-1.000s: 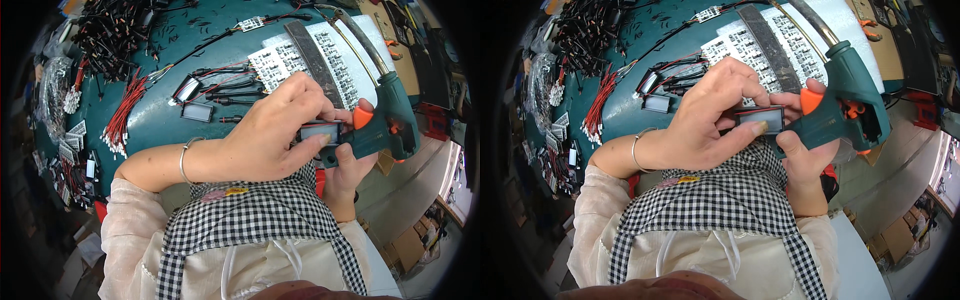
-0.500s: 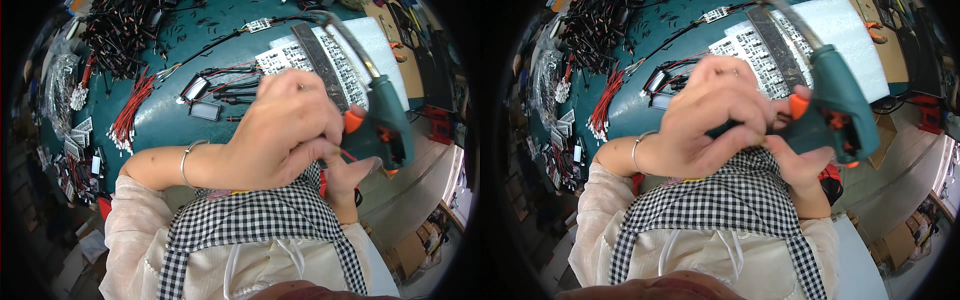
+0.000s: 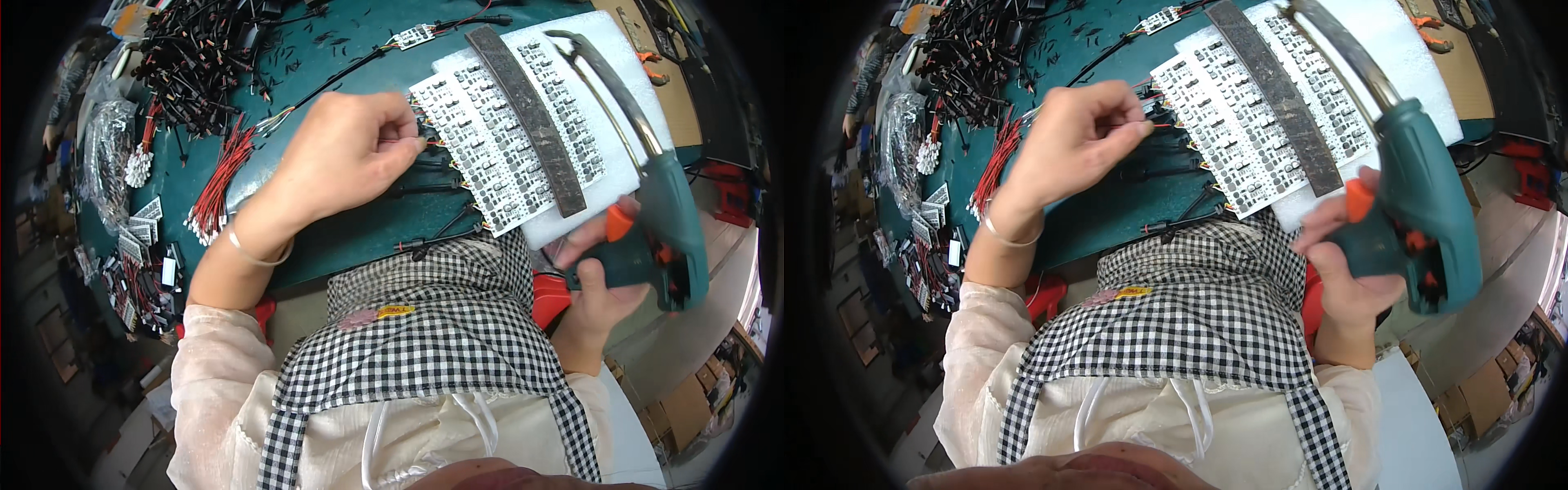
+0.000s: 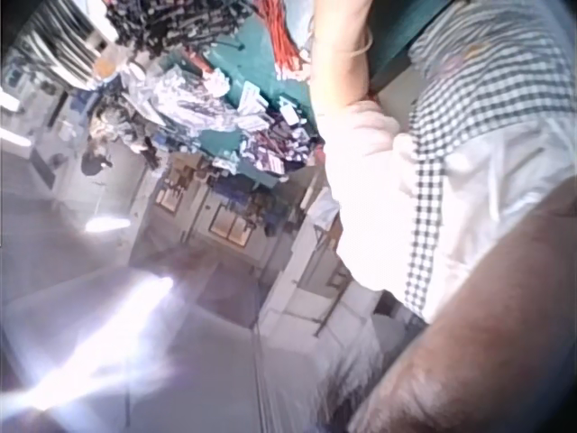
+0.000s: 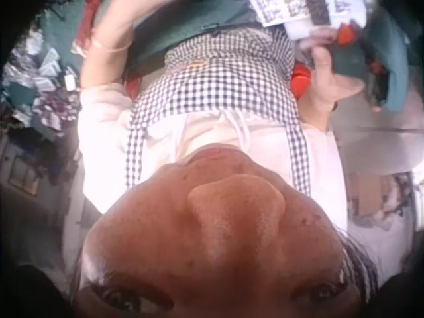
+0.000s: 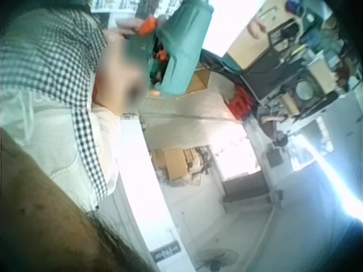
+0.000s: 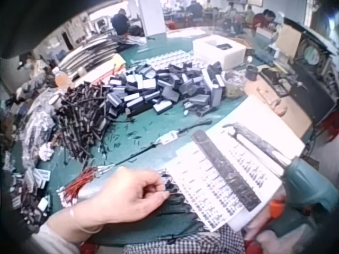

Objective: The person solders red and black wires to a white circuit board using a soldering iron. They repeatedly pick up wires, apply solder to the board's contact points, and place the finished assemblies on the workbench. The person also uses a small handheld device to assist with the soldering process.

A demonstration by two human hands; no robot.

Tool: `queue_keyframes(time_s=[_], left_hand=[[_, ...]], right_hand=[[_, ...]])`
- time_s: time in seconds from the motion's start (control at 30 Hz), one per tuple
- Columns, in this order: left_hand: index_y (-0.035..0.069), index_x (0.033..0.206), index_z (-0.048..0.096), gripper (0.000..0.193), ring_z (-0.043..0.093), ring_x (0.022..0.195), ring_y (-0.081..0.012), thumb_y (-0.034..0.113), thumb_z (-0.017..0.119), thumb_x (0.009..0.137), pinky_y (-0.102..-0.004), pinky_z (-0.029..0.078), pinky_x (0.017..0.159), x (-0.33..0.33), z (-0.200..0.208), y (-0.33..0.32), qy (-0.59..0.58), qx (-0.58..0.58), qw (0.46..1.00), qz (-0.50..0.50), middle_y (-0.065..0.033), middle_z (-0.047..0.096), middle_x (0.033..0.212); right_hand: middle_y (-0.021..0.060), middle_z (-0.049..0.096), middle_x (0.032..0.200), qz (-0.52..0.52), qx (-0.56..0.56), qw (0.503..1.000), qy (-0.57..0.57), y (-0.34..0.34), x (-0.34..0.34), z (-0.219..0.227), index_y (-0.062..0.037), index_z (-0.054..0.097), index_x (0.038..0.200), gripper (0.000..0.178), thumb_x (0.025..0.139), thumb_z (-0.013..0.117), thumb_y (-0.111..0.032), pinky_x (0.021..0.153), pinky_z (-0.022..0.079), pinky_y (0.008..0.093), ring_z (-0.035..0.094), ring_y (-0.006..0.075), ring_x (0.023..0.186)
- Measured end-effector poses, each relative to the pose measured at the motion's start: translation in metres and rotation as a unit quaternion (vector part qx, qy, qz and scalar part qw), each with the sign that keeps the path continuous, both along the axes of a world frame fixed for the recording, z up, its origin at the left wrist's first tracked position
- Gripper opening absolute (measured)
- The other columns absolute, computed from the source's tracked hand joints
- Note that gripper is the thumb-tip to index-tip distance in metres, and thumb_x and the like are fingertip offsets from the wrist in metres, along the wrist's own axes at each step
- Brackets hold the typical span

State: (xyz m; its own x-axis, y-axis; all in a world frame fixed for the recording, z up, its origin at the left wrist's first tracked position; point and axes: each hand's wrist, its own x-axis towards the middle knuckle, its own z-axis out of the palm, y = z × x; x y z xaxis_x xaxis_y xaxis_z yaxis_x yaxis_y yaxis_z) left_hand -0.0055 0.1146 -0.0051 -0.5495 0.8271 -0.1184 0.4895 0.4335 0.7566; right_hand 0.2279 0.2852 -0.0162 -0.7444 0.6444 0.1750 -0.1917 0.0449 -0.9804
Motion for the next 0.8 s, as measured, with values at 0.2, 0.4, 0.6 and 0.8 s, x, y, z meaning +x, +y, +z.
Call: queue_keyframes(time_s=[0.2, 0.4, 0.6, 0.8], left_hand=[[-0.002, 0.079, 0.062, 0.013, 0.045, 0.055, -0.0036, 0.009, 0.068, 0.082, -0.0214, 0.038, 0.049, 0.005, -0.028, 0.003, -0.009, 0.026, 0.998, 0.055, 0.0011, 0.054, 0.060], [-0.003, 0.079, 0.063, 0.013, 0.044, 0.053, -0.0028, 0.009, 0.069, 0.082, -0.0206, 0.037, 0.048, 0.009, -0.030, 0.002, 0.011, 0.022, 0.998, 0.063, 0.0004, 0.055, 0.058], [-0.001, 0.079, 0.064, 0.010, 0.045, 0.049, -0.0018, 0.006, 0.070, 0.080, -0.0193, 0.036, 0.045, 0.020, -0.035, 0.001, 0.089, 0.072, 0.991, 0.073, -0.0003, 0.057, 0.057], [0.001, 0.079, 0.065, 0.009, 0.044, 0.045, -0.0042, 0.007, 0.071, 0.079, -0.0215, 0.036, 0.043, 0.022, -0.047, 0.007, 0.146, 0.089, 0.983, 0.071, -0.0022, 0.056, 0.054]], right_hand=[[0.0081, 0.052, 0.071, -0.074, 0.096, 0.993, -0.006, 0.025, 0.034, 0.029, 0.0091, 0.036, 0.131, 0.067, 0.080, 0.074, -0.012, 0.046, 0.044, 0.0255, 0.049, 0.0147, 0.052], [0.0054, 0.049, 0.068, 0.019, -0.078, 0.997, -0.020, 0.014, 0.054, 0.019, 0.0105, 0.035, 0.132, 0.075, 0.076, 0.077, -0.016, 0.037, 0.038, 0.0231, 0.046, 0.0127, 0.045], [0.0049, 0.049, 0.064, 0.036, -0.148, 0.983, -0.103, -0.001, 0.051, 0.008, 0.0139, 0.035, 0.127, 0.081, 0.073, 0.082, -0.025, 0.037, 0.042, 0.0244, 0.048, 0.0132, 0.042], [0.0038, 0.048, 0.063, 0.043, -0.158, 0.980, -0.116, -0.002, 0.040, 0.009, 0.0135, 0.035, 0.128, 0.081, 0.074, 0.081, -0.027, 0.038, 0.044, 0.0246, 0.048, 0.0129, 0.042]])
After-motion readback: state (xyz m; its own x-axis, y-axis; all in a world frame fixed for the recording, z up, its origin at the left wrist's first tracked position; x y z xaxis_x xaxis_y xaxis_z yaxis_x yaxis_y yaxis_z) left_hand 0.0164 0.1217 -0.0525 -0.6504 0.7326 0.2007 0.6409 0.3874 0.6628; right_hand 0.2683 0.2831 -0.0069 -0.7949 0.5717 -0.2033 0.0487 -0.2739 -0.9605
